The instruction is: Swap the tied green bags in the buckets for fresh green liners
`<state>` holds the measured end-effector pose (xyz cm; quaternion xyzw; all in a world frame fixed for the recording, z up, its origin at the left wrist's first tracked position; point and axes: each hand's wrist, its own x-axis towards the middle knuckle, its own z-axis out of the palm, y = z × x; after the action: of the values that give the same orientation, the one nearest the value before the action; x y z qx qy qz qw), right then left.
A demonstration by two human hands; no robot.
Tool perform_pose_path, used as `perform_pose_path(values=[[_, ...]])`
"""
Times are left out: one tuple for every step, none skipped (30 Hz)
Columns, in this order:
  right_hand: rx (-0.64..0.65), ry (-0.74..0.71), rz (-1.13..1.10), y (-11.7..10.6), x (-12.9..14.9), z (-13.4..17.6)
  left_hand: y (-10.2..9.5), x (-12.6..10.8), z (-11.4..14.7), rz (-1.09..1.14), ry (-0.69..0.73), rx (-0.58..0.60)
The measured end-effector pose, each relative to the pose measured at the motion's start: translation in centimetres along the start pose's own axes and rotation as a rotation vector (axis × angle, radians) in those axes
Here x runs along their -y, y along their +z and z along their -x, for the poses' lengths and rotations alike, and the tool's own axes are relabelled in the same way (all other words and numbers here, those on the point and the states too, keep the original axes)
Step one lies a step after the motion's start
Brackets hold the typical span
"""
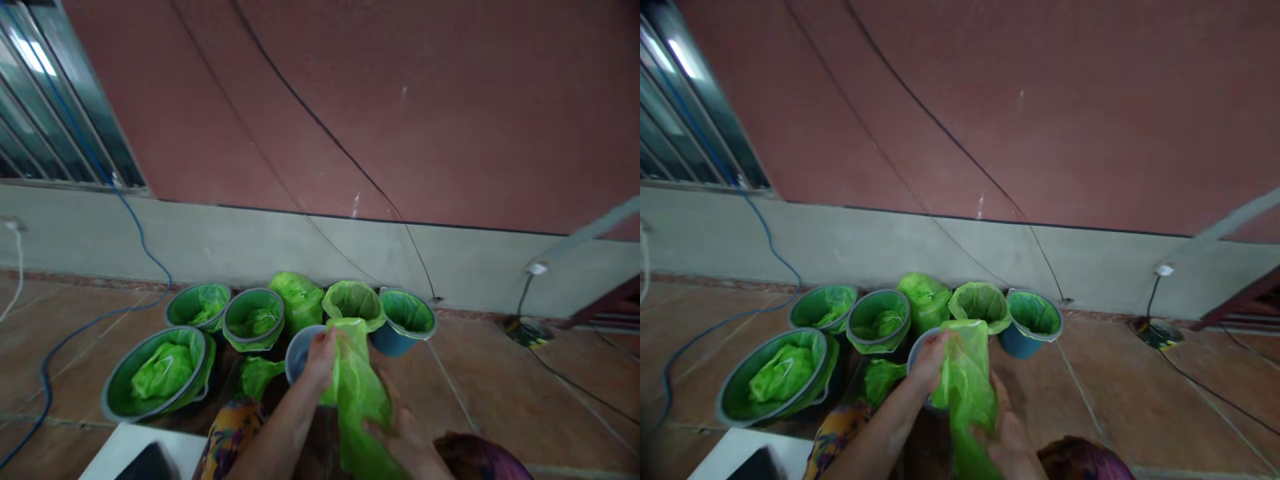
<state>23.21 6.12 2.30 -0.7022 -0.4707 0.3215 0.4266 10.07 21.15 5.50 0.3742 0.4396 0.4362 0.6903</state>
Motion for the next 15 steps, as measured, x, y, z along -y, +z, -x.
perform_pose_path(values=[[0.023,0.014,0.052,-0.8,-0.5,0.2,-0.6,-0.4,0.1,-0.019,0.036,-0.018],[0.032,0.026,0.095,-1.9,-0.8,0.2,-1.3,-0.8,0.1,-0.077,0.088,-0.051],[0.025,0.033,0.126,-3.4,-1.0,0.2,-2.2,-1.4,-0.1,-0.164,0.152,-0.079],[0.010,0.038,0.132,-5.2,-1.2,0.1,-3.2,-2.0,-0.2,-0.279,0.210,-0.094],[-0.006,0.055,0.121,-7.0,-1.3,-0.1,-4.2,-2.7,-0.4,-0.407,0.274,-0.110],[-0.020,0.086,0.092,-8.9,-1.5,-0.2,-5.1,-3.3,-0.6,-0.515,0.332,-0.125],[-0.036,0.101,0.048,-10.8,-1.7,-0.3,-6.0,-4.0,-0.8,-0.606,0.380,-0.141],[-0.054,0.099,0.011,-12.5,-1.9,-0.4,-6.8,-4.5,-1.0,-0.676,0.415,-0.147],[-0.084,0.091,-0.019,-14.2,-2.1,-0.5,-7.4,-4.9,-1.0,-0.720,0.435,-0.146],[-0.121,0.078,-0.034,-15.6,-2.3,-0.6,-7.8,-5.2,-1.1,-0.742,0.445,-0.142],[-0.178,0.077,-0.012,-16.8,-2.4,-0.7,-8.0,-5.3,-1.1,-0.748,0.444,-0.139],[-0.257,0.101,0.058,-17.6,-2.4,-0.8,-8.0,-5.2,-1.0,-0.736,0.435,-0.143],[-0.353,0.137,0.176,-18.0,-2.2,-0.9,-7.7,-5.0,-0.8,-0.709,0.422,-0.154],[-0.453,0.161,0.324,-17.9,-1.8,-1.0,-7.3,-4.6,-0.5,-0.672,0.405,-0.165],[-0.527,0.151,0.473,-17.2,-1.2,-1.0,-6.5,-4.1,0.0,-0.636,0.387,-0.177]])
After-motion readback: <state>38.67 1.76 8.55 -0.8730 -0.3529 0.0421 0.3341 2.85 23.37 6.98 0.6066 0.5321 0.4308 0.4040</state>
